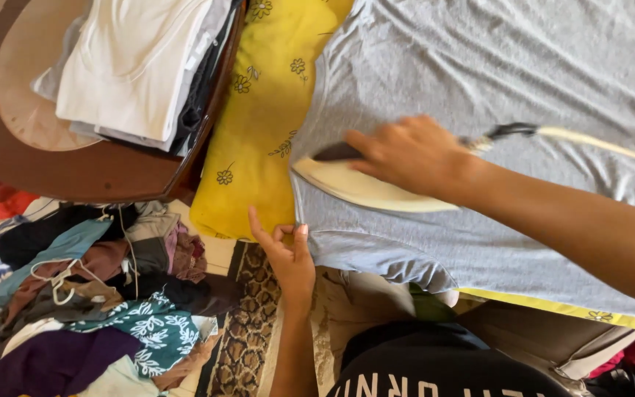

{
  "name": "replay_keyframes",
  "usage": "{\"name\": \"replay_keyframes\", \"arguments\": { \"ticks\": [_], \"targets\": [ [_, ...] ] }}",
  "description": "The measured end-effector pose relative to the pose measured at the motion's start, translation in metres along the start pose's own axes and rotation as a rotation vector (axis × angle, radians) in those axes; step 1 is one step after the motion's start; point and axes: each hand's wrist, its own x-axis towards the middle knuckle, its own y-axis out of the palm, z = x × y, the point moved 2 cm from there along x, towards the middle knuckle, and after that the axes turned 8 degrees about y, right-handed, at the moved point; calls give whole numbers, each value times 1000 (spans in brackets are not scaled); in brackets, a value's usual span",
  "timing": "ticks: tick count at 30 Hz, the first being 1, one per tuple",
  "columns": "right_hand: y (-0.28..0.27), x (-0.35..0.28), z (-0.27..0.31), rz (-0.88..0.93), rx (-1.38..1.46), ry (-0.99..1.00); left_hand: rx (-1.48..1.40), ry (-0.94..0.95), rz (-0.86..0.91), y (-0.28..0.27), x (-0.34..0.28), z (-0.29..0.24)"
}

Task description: The person irons a grey t-shirt on a yellow ironing board, smoothing out wrinkles with an iron. They then fold the shirt neatly and place it on a stack of other clothes.

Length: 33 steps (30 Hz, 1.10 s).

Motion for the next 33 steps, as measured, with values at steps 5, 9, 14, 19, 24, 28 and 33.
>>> {"name": "replay_keyframes", "arguments": {
  "ticks": [5,9,14,19,24,28,33],
  "targets": [
    [10,68,22,38,66,-72,37,-9,-10,-6,-5,-11],
    [1,13,28,296,105,-149,20,-39,-19,-9,-7,-11],
    [-8,-32,3,221,22,-75,226,16,50,-16,11,-19],
    [3,-70,-12,236,47,-94,422,448,106,28,128,-46],
    [0,-97,-32,153,-30,-51,683,482,342,220,294,-15],
    [5,-119,-42,62,18,-12,792,462,190,315,342,32],
    [13,-129,-41,-98,-132,-106,931,691,113,323,359,37]
  ]
}}
